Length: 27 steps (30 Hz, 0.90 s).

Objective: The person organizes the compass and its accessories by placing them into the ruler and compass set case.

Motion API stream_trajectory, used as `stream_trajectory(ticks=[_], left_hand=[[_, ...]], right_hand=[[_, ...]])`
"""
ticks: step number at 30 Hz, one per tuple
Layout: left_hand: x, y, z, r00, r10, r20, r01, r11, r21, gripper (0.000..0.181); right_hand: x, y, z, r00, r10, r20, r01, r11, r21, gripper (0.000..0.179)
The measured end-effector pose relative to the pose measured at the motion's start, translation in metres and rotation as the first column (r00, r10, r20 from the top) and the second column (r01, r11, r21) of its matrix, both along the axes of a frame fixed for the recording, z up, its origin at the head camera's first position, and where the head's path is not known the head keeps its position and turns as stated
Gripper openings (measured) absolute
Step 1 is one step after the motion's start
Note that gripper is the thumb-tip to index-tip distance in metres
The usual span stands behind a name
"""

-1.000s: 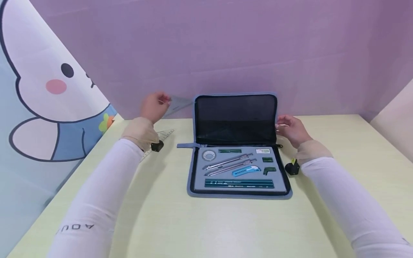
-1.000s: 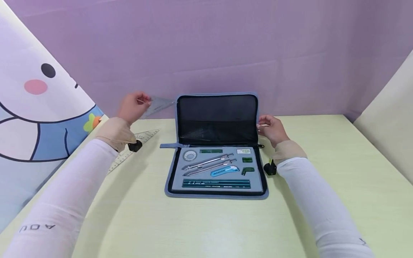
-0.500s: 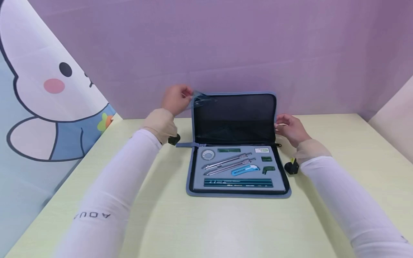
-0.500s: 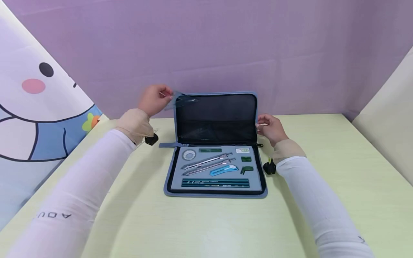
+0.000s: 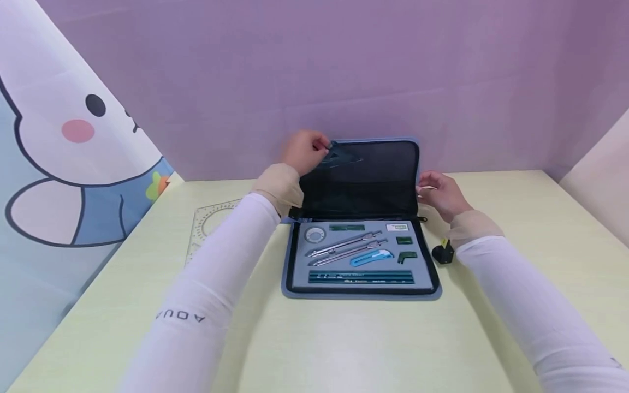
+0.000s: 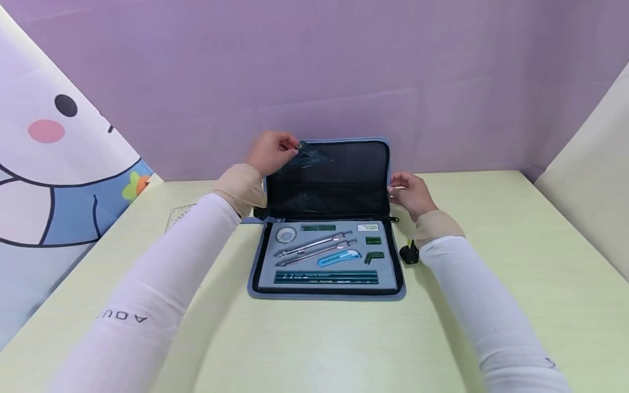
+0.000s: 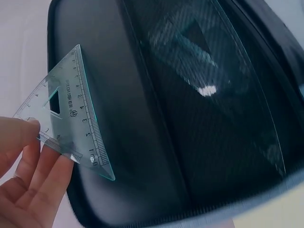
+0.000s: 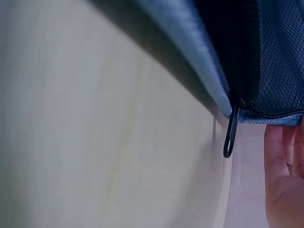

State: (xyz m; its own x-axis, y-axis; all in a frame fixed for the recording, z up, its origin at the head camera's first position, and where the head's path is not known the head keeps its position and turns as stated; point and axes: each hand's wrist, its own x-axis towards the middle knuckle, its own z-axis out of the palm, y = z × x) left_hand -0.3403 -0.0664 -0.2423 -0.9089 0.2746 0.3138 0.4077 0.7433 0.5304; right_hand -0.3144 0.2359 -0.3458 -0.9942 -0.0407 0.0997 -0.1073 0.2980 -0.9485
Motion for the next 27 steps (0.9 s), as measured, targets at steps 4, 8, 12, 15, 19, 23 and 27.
stream_trajectory(ticks=[4,8,12,15,19,23,27], left_hand=[[0.000,0.011,-0.004,1.000,-0.030,0.011,0.029,1.000,0.007,0.016],[0.001,0.019,-0.008,0.999,-0.039,0.034,0.039,0.999,0.014,0.015],[0.002,0.026,-0.013,0.998,-0.047,0.050,0.046,0.999,0.016,0.015],[0.003,0.031,-0.016,0.996,-0.063,0.057,0.063,0.998,0.014,0.015],[0.004,0.038,-0.021,0.995,-0.073,0.062,0.073,0.997,0.000,0.014],[0.004,0.044,-0.026,0.995,-0.071,0.072,0.072,0.997,-0.011,0.014],[0.002,0.048,-0.031,0.993,-0.080,0.081,0.082,0.997,-0.014,0.014]], right_hand=[[0.002,0.000,0.001,1.000,0.005,-0.011,-0.005,1.000,-0.019,0.018],[0.003,0.000,0.001,0.999,0.020,-0.025,-0.020,0.999,-0.034,0.019],[0.004,-0.001,0.000,0.999,0.020,-0.029,-0.021,1.000,-0.023,0.021],[0.005,-0.001,0.000,0.999,0.012,-0.030,-0.012,1.000,-0.016,0.022],[0.006,-0.002,0.001,1.000,0.009,-0.029,-0.010,1.000,-0.024,0.018],[0.007,-0.004,0.001,1.000,0.019,-0.020,-0.020,0.999,-0.039,0.016],[0.007,-0.005,0.001,0.999,0.025,-0.022,-0.026,0.999,-0.044,0.016]])
